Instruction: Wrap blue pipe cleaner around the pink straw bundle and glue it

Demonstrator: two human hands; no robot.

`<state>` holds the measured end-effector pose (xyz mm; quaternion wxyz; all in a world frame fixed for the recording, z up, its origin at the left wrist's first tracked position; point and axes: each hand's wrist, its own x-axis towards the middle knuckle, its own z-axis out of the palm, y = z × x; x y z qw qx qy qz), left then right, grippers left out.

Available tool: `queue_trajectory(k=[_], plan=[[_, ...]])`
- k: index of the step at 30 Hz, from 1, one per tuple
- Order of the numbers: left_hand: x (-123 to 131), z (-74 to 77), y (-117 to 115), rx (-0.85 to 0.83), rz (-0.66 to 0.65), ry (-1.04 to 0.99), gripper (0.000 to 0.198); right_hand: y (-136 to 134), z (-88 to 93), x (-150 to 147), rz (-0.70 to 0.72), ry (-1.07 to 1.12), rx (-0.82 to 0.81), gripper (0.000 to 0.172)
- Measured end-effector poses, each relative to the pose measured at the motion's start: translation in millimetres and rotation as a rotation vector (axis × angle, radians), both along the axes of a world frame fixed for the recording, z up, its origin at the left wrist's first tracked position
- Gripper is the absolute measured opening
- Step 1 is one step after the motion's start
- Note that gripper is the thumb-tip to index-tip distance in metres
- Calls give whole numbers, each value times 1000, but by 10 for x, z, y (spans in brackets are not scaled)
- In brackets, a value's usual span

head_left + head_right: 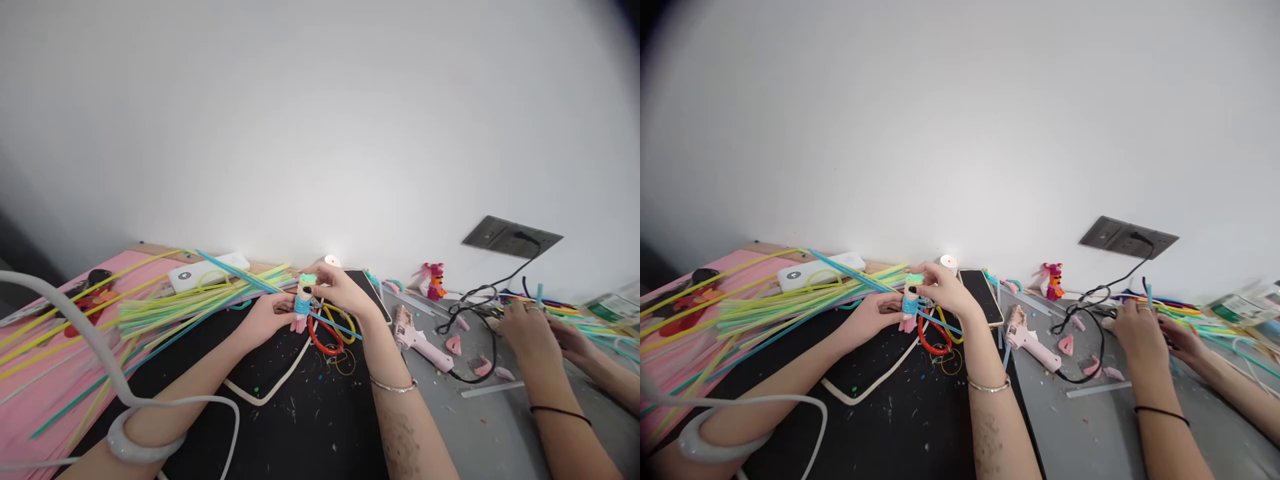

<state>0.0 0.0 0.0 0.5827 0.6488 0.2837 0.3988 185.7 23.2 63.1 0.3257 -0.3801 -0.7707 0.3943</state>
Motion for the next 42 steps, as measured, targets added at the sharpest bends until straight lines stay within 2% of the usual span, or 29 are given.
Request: queue_trajectory(k=[9,16,18,20,22,24,26,27,31,34,36,39,42], plan=[[6,14,-6,-12,0,-30,5,-41,63,-27,2,-9,-1,25],[22,36,-20,-45,16,-57,6,-48,31,-91,-4,-4,-20,29],[21,34,-22,-64,40,-70,5,-33,30,-121,-58,57,-13,29],[14,21,-19,-91,92,-99,9,-12,56,-116,-170,188,24,31],[0,-1,-8,-128,172,-151,17,-3,115,-51,-302,323,68,34],[-18,-27,9,-173,264,-227,23,-27,205,74,-402,358,74,32],[-38,-50,31,-219,340,-316,23,-94,310,225,-449,237,12,30],[-49,-58,43,-242,370,-362,21,-140,362,293,-429,122,-44,29],[-104,-64,89,-320,451,-517,15,-313,482,349,-100,-286,-226,26],[-152,-42,100,-364,482,-591,14,-342,381,101,108,-445,-270,26],[-177,-19,90,-384,481,-618,15,-313,217,-135,73,-556,-212,23],[-195,16,59,-399,461,-627,16,-258,-44,-413,9,-588,-166,18],[-199,37,34,-403,436,-614,17,-255,-119,-438,-50,-575,-140,16]])
